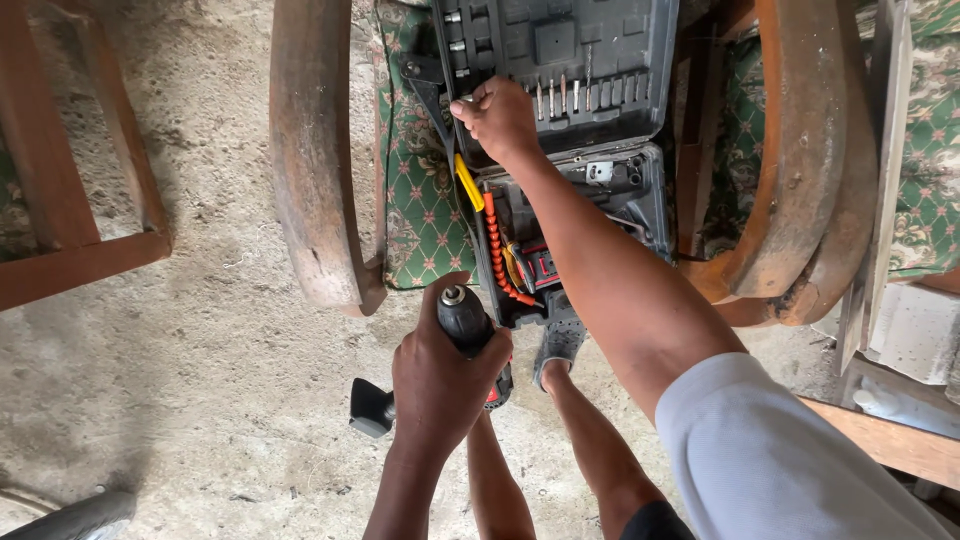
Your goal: Fixing and adjusting the license plate bracket on a white scooter using a power drill and hand tools.
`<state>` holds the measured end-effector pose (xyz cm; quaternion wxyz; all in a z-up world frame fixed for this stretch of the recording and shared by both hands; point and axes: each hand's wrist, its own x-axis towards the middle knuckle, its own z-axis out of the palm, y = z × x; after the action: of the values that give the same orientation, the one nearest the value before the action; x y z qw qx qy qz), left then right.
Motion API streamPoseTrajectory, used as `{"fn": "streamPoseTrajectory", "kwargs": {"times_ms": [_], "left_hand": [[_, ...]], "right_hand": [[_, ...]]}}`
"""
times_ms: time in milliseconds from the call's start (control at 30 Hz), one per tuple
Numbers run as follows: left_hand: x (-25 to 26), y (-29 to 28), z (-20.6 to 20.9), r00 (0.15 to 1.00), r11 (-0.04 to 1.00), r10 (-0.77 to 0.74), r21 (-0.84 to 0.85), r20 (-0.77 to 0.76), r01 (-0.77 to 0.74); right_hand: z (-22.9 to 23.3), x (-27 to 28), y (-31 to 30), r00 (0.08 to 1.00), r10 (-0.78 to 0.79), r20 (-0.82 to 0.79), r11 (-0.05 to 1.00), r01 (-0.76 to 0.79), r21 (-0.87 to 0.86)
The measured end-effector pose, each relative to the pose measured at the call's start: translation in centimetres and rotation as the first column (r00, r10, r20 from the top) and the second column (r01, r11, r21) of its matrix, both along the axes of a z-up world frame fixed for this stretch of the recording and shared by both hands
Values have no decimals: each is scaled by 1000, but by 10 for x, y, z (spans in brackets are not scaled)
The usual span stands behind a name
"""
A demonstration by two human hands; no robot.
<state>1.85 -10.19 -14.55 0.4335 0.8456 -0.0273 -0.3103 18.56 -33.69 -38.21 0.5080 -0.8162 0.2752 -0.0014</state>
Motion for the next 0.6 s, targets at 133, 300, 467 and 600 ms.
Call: {"fn": "streamPoseTrajectory", "kwargs": {"times_ms": [133,300,467,600], "left_hand": [[4,-1,4,999,1000,6,4,-37,-6],[3,4,4,1000,1000,5,-3,19,-5],[3,-2,4,1000,1000,3,19,-10,-3],[2,-7,3,1000,1000,-6,18,-10,6]], "right_hand": [[-36,1,14,975,62,211,975,-14,-223],[-7,-17,21,951,-251,177,946,203,251],[-17,-25,11,964,-141,227,984,111,138],[-5,-22,16,974,-20,228,995,43,-95]]}}
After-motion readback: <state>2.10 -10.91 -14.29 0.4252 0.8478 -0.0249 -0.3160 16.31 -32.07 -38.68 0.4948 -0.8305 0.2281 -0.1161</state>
